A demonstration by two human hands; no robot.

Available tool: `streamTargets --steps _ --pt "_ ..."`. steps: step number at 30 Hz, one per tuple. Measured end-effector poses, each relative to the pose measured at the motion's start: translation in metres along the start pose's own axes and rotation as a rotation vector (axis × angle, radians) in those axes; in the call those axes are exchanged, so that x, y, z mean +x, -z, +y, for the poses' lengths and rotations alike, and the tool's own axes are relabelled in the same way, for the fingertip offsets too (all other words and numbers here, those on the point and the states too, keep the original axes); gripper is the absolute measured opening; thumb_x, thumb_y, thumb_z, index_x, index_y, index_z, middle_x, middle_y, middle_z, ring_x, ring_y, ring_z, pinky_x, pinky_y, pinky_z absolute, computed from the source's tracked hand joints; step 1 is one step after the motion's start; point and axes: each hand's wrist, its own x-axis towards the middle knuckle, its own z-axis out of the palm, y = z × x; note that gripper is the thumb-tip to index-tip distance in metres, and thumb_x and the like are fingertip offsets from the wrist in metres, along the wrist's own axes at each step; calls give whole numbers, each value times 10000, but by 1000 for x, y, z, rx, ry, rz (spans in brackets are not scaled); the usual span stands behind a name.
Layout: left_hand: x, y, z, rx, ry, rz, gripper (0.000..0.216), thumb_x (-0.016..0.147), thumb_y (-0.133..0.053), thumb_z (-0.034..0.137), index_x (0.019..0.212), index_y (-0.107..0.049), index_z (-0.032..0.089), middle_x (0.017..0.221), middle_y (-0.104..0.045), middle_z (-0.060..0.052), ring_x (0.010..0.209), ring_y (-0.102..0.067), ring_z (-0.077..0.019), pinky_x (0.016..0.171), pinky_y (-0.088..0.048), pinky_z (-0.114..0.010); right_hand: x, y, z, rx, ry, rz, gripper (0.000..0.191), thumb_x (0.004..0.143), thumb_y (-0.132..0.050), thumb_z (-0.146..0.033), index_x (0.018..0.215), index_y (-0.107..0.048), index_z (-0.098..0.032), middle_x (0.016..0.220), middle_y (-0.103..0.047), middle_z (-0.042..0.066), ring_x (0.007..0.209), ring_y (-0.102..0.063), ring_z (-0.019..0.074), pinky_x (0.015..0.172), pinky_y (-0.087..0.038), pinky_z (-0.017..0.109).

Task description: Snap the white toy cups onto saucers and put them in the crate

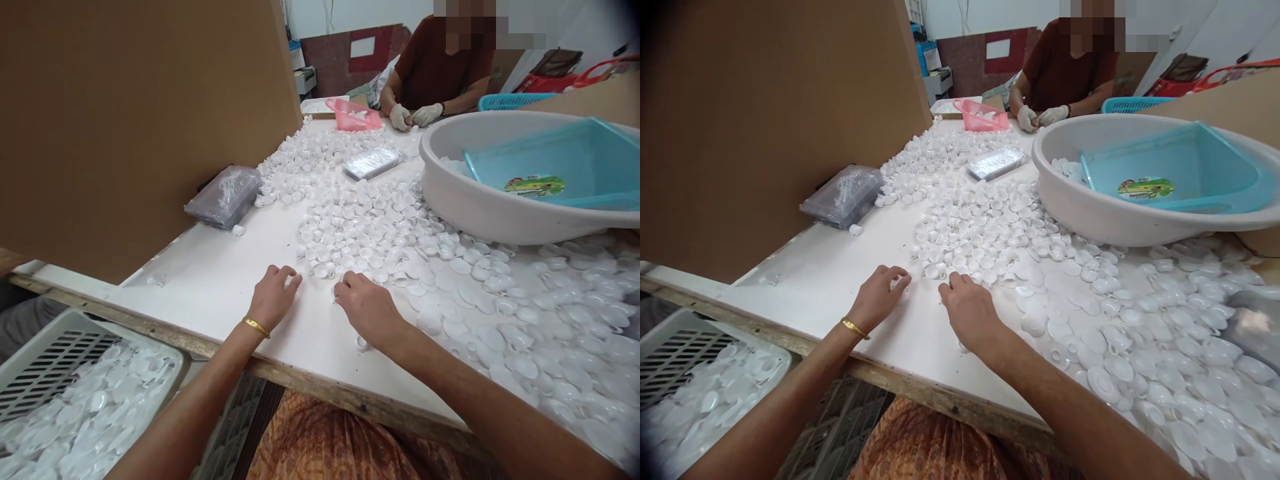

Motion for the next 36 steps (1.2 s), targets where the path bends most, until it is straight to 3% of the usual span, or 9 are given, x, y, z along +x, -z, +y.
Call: streamTargets --steps 4,8,12,16,20,24,28,31,36 --pt "24 -8 4 -116 -1 27 380 854 -345 464 1011 -605 235 915 -554 -52 720 -555 -155 702 -413 -298 -7 8 -5 285 -64 -172 223 905 -402 -291 840 -598 -206 788 -637 20 683 -569 125 574 -359 224" --pt "40 -16 11 -193 -41 -24 390 827 -379 499 943 -651 244 798 -592 -30 712 -545 -164 628 -380 -275 -6 6 -11 193 -89 -338 322 916 -324 -281 817 -616 -185 707 -654 53 631 -593 157 525 -324 238" --pt "35 -17 18 -262 -92 -95 337 792 -449 486 846 -664 231 752 -622 -9 699 -545 -156 614 -369 -265 -5 -1 -8 63 -146 -306 310 911 -332 -309 880 -615 -188 745 -666 83 678 -620 213 527 -345 264" --pt "16 -15 21 -171 -111 -16 212 764 -523 400 853 -604 226 824 -618 5 694 -538 -143 621 -370 -263 -10 -2 -2 51 -153 -265 273 910 -353 -317 889 -596 -193 733 -661 60 648 -613 196 515 -343 261" --pt "6 -16 17 -43 -125 114 164 771 -532 315 904 -545 220 878 -603 6 685 -534 -137 613 -369 -261 -12 -3 1 65 -117 -44 184 888 -425 -258 932 -596 -205 850 -644 43 774 -580 180 601 -387 274" --pt "9 -16 9 8 -80 164 179 779 -530 290 946 -534 226 929 -596 0 713 -546 -142 613 -378 -261 -5 -11 -1 36 72 131 205 818 -556 -223 1019 -596 -222 1079 -585 65 993 -488 220 758 -383 322" --pt "9 -11 6 -8 -83 121 181 805 -511 347 930 -572 231 923 -606 0 699 -558 -139 629 -389 -266 -1 -20 -2 -7 153 125 97 823 -541 -174 851 -631 -198 1046 -604 65 980 -478 219 754 -351 337" --pt "10 -11 13 -24 -190 214 203 830 -482 355 957 -592 241 958 -593 -7 720 -561 -129 657 -396 -257 -2 -21 1 35 67 91 139 849 -503 -171 786 -625 -187 850 -645 43 871 -502 193 723 -329 322" --pt "25 -21 38 4 -247 118 222 785 -542 371 952 -587 232 861 -604 -11 721 -565 -147 618 -385 -250 -6 -13 3 99 -18 40 159 869 -492 -240 784 -614 -182 758 -653 23 808 -515 182 717 -303 315"
